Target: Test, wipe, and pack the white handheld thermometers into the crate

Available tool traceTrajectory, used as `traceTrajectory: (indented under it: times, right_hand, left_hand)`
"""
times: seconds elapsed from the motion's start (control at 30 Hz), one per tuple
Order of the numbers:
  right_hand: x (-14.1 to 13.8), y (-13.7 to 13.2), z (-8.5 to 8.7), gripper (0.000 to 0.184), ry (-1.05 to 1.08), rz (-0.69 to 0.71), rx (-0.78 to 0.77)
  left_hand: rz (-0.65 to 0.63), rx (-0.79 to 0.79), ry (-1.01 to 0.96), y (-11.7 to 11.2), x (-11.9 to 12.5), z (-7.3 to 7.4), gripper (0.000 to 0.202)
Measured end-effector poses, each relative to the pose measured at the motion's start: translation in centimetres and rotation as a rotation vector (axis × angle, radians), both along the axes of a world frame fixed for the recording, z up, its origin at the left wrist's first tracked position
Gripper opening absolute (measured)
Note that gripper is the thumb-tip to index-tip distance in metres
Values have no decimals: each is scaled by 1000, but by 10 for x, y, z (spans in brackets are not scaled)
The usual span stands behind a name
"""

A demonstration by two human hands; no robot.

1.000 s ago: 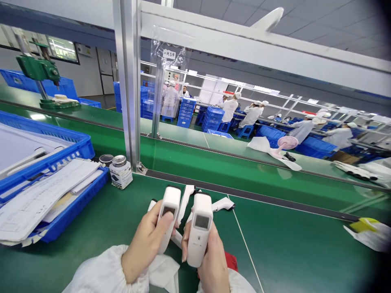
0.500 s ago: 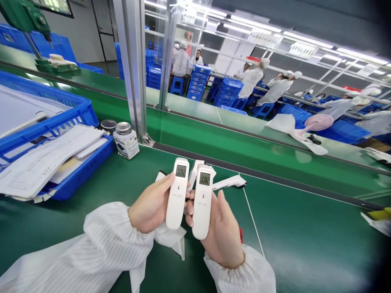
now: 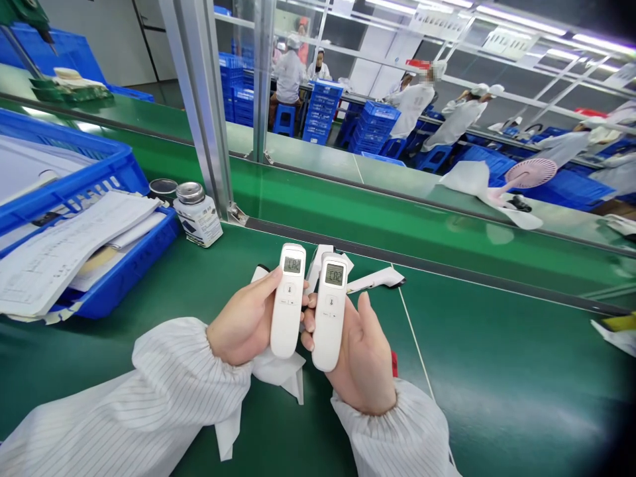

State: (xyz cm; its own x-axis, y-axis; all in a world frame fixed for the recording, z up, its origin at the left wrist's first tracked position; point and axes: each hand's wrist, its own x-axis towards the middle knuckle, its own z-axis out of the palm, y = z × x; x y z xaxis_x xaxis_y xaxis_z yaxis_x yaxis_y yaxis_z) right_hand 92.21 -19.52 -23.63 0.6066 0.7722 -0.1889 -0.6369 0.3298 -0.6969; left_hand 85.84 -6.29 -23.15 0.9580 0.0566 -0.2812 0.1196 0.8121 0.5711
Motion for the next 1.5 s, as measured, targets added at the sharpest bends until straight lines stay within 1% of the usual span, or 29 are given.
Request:
traceTrajectory:
  times: [0.17, 0.33, 0.4, 0.47, 0.57, 0.67, 0.73, 0.8, 0.87, 0.93, 1.07, 1.17, 1.23, 1.3, 1.4, 1.5]
  right_hand:
    - [-2, 2, 1, 49, 16, -19, 4]
    - [-1, 3, -1, 52, 1, -11, 5]
    - [-1, 3, -1, 52, 2, -15, 4]
    - [-2, 3, -1, 52, -1, -9, 5]
    - [-4, 3, -2, 54, -19, 12, 6]
    - [-6, 3, -2, 54, -30, 27, -3]
    - [-7, 3, -1, 53, -16, 32, -18]
    - [-6, 3, -1, 52, 0, 26, -30]
    - [-4, 4, -1, 51, 6, 9, -34]
    - [-3, 5, -1, 50, 6, -17, -34]
    - [-2, 8, -6, 49, -18, -83, -79]
    - [-4, 8, -9, 50, -100, -140, -214]
    - [-6, 8, -11, 50, -195, -183, -331]
    - [-8, 8, -12, 44, -301, -227, -410]
    - [-10, 11, -11, 35, -501, -278, -426]
    - [-11, 11, -7, 36, -682, -297, -432]
  left_hand:
    - [-13, -23, -15, 3, 0, 0, 39]
    - [-12, -2, -20, 3, -1, 1, 37]
    - [9, 46, -25, 1, -2, 0, 25]
    - [35, 128, -47, -1, -2, -1, 14]
    - [74, 251, -69, -6, -2, -3, 15]
    - [126, 289, -40, -8, -2, -4, 20]
    - [144, 259, -4, -6, -1, -3, 22]
    - [119, 179, 22, -3, -1, -2, 19]
    - [75, 75, 29, 1, -1, -1, 27]
    - [57, 7, 28, 3, -1, 0, 31]
    - [98, 3, 22, 0, -1, 1, 23]
    - [86, 42, 17, -4, -1, 1, 18]
    - [58, 53, -4, -7, -2, 0, 21]
    - [33, 71, -12, -9, -2, -2, 26]
    - [79, 112, 25, -15, -3, -6, 29]
    - [147, 119, 57, -19, -4, -7, 30]
